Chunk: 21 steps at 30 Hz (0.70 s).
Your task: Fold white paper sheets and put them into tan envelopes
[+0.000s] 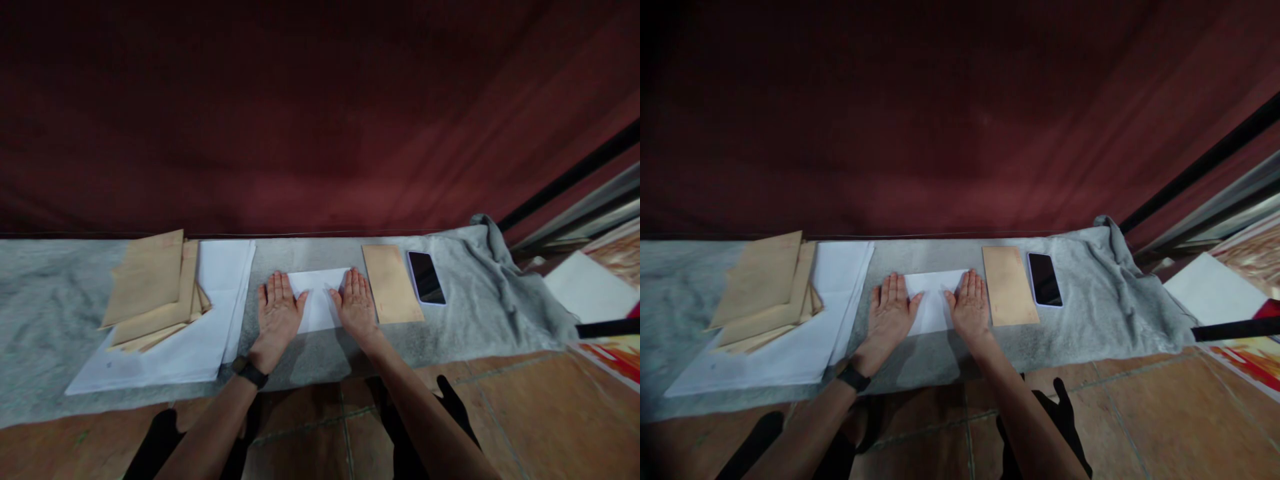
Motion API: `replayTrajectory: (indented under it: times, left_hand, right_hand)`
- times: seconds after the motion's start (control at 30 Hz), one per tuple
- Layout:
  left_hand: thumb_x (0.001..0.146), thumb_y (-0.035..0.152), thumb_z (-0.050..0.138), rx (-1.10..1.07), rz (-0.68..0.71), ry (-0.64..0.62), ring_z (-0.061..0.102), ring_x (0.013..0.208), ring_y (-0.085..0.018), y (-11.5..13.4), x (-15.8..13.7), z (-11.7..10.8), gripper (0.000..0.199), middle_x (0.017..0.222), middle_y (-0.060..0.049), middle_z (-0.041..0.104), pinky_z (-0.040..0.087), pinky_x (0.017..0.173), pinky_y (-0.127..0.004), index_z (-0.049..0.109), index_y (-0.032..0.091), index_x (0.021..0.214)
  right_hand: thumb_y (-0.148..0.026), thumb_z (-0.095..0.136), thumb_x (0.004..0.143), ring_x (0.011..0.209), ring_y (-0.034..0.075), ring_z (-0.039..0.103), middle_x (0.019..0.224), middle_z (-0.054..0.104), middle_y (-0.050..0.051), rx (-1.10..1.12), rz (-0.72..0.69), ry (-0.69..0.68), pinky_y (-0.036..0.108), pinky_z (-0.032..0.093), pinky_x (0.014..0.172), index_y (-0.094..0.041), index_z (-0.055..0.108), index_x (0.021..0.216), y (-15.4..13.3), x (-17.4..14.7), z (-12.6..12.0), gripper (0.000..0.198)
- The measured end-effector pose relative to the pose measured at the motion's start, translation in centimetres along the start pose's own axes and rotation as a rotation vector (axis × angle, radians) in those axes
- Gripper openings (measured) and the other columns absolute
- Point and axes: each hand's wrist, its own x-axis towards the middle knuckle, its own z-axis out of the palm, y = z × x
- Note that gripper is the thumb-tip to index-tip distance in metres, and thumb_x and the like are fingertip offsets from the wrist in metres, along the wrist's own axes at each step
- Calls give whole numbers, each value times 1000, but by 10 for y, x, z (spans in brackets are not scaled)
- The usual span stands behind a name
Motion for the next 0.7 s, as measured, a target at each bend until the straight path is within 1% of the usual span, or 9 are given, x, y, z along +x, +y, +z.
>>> replayTrajectory:
  times: [0.1, 0.23, 0.33, 0.4, 0.47, 0.57, 0.7]
  left_hand:
    - [102, 50, 32, 0, 2, 9, 34, 149, -38, -1, -2, -1, 76, 156, -31, 38, 23, 123, -56, 38, -8, 150]
    - [103, 49, 27, -6, 1, 36, 35, 149, -38, -4, -3, -3, 75, 155, -31, 40, 26, 122, -56, 38, -8, 150]
    - [103, 47, 26, -11, -4, 49, 36, 149, -39, -4, -2, -6, 73, 154, -31, 42, 25, 123, -57, 41, -9, 148]
    - [104, 44, 26, -21, 16, 46, 35, 149, -38, 0, -3, -9, 70, 154, -30, 43, 24, 124, -57, 41, -7, 148]
    - [104, 41, 27, -43, 80, 17, 33, 151, -35, 7, -7, -11, 66, 156, -27, 42, 23, 125, -55, 40, -4, 150]
    - [104, 37, 29, -71, 210, -57, 30, 153, -31, 21, -17, -13, 62, 159, -22, 40, 24, 126, -52, 38, -1, 152]
    - [101, 23, 30, -67, 327, -104, 25, 154, -27, 32, -30, -12, 57, 160, -19, 39, 23, 127, -51, 37, 1, 153]
  right_hand:
    - [-52, 25, 107, 149, 36, 36, 158, 35, 31, 3, -3, 5, 53, 34, 119, 6, 33, 154, 0, -1, 0, 75]
    - [-53, 24, 107, 150, 36, 35, 159, 34, 30, 25, 15, 9, 53, 33, 119, 5, 31, 155, 1, -3, 1, 76]
    - [-52, 24, 107, 150, 37, 33, 160, 32, 30, 48, 28, 4, 56, 32, 119, 4, 29, 156, 2, -3, -2, 75]
    - [-52, 25, 107, 151, 37, 32, 161, 30, 29, 57, 22, -11, 56, 31, 120, 4, 28, 156, 2, -3, -7, 75]
    - [-52, 27, 107, 152, 36, 29, 162, 29, 27, 77, -19, -39, 55, 29, 121, 2, 28, 157, 0, -3, -11, 74]
    - [-48, 25, 108, 154, 30, 27, 164, 31, 21, 136, -98, -91, 51, 28, 123, -3, 28, 159, -8, -5, -15, 68]
    - [-40, 21, 109, 154, 25, 27, 164, 33, 16, 192, -174, -154, 48, 28, 125, -7, 32, 158, -16, -10, -16, 60]
